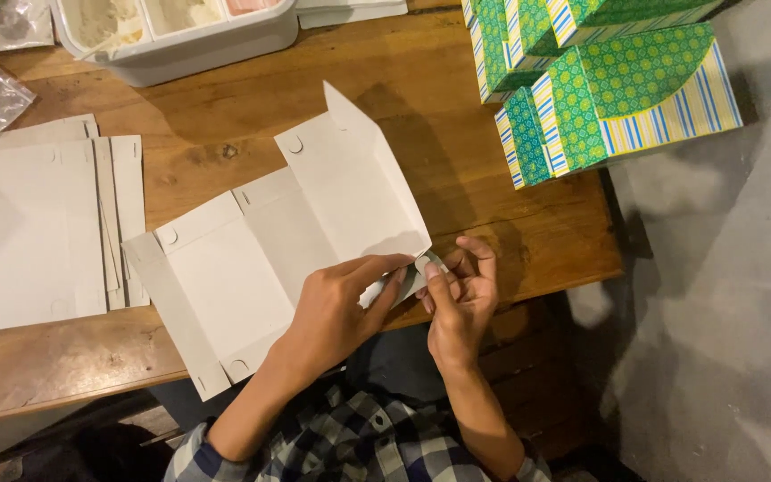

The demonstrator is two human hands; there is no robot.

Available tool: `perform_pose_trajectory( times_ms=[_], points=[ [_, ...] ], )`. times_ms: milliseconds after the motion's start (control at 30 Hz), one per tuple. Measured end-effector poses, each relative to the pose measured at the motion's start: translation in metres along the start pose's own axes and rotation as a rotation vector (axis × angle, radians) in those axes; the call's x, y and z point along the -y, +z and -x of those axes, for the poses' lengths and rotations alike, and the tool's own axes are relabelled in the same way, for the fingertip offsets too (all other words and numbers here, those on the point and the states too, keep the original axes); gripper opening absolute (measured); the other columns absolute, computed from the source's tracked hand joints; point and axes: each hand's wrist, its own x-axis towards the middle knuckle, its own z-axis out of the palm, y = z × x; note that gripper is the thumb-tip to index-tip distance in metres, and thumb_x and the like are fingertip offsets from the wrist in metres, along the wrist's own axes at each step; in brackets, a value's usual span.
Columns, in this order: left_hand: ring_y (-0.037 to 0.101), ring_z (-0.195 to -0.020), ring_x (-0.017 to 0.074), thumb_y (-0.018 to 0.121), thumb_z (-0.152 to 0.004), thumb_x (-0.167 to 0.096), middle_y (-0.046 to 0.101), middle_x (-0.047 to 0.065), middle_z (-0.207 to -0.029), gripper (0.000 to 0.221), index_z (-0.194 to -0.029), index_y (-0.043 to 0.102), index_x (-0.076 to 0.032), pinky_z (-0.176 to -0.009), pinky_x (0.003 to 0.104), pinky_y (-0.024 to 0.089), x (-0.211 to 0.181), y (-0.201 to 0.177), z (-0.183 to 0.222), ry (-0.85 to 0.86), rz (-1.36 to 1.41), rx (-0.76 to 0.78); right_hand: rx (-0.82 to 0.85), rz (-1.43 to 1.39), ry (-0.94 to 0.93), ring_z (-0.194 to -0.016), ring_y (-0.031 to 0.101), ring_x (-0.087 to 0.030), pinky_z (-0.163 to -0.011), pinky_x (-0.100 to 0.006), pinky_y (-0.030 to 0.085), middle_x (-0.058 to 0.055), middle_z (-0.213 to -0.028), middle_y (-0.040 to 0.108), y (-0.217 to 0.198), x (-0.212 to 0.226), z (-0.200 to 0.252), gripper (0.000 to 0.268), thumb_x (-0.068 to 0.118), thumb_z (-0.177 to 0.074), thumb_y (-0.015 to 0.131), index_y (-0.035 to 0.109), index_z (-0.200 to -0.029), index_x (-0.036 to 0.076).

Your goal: Assembling a cardboard box from a flat sheet by folding and tucking flaps.

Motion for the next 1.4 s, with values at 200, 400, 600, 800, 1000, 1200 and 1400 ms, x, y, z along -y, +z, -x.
perform_pose_trajectory(
  times_ms=[200,400,600,800,1000,1200,1400],
  points=[
    [0.079,-0.080,0.0276,0.071,-0.090,-0.005,0.081,0.012,-0.092,0.021,-0.109,0.078,-0.008,-0.066,0.033,0.063,0.002,0.001,0.003,0.003,-0.075,0.031,-0.015,-0.034,-0.014,-0.050,0.058,-0.013,-0.039,-0.021,0.040,-0.007,-0.086,0.055,-0.007,-0.011,0.000,0.039,0.003,-0.090,0.071,0.051,-0.123,0.008],
    [0.078,-0.077,0.0288,0.070,-0.090,-0.004,0.081,0.012,-0.091,0.022,-0.110,0.078,-0.010,-0.065,0.034,0.062,-0.006,-0.003,0.003,0.072,-0.186,0.043,-0.001,-0.033,-0.018,-0.052,0.059,-0.012,-0.041,-0.019,0.041,-0.006,-0.083,0.054,-0.003,-0.005,0.001,0.040,0.004,-0.090,0.071,0.050,-0.124,0.009],
    [0.079,-0.077,0.0296,0.067,-0.091,-0.002,0.081,0.013,-0.091,0.022,-0.109,0.078,-0.007,-0.063,0.034,0.062,-0.013,-0.006,0.000,0.068,-0.200,0.058,0.014,-0.038,-0.035,-0.052,0.058,-0.011,-0.041,-0.020,0.042,-0.005,-0.082,0.052,-0.005,-0.007,0.002,0.039,0.005,-0.091,0.071,0.050,-0.123,0.009],
    [0.078,-0.075,0.0292,0.066,-0.091,-0.004,0.081,0.013,-0.089,0.024,-0.111,0.078,-0.008,-0.063,0.033,0.062,-0.018,-0.006,0.000,0.106,-0.236,0.055,0.016,-0.029,-0.036,-0.053,0.060,-0.014,-0.043,-0.021,0.043,-0.008,-0.081,0.055,-0.006,-0.006,0.001,0.037,0.003,-0.091,0.070,0.050,-0.123,0.007],
    [0.079,-0.074,0.0284,0.068,-0.091,-0.005,0.081,0.014,-0.088,0.025,-0.114,0.077,-0.008,-0.063,0.034,0.062,-0.010,-0.003,0.003,0.081,-0.199,0.043,-0.003,-0.058,0.009,-0.055,0.066,-0.017,-0.043,-0.024,0.049,-0.011,-0.081,0.062,-0.016,-0.016,0.002,0.029,0.007,-0.089,0.074,0.058,-0.112,0.000],
    [0.079,-0.077,0.0292,0.069,-0.089,-0.003,0.081,0.014,-0.089,0.021,-0.108,0.078,-0.008,-0.067,0.037,0.064,-0.023,-0.016,-0.006,0.041,-0.108,0.038,0.056,0.075,-0.060,-0.073,0.070,-0.016,-0.061,-0.026,0.060,-0.013,-0.092,0.067,-0.029,-0.008,0.004,0.024,-0.001,-0.087,0.074,0.066,-0.109,-0.007],
    [0.077,-0.087,0.0307,0.073,-0.087,-0.009,0.076,0.009,-0.097,0.012,-0.098,0.078,-0.010,-0.079,0.042,0.064,-0.018,-0.013,-0.008,0.053,-0.009,0.030,0.181,0.237,-0.179,-0.067,0.068,-0.021,-0.058,-0.032,0.060,-0.020,-0.084,0.065,-0.033,0.004,-0.006,0.020,-0.006,-0.083,0.078,0.067,-0.098,-0.012]
  ],
)
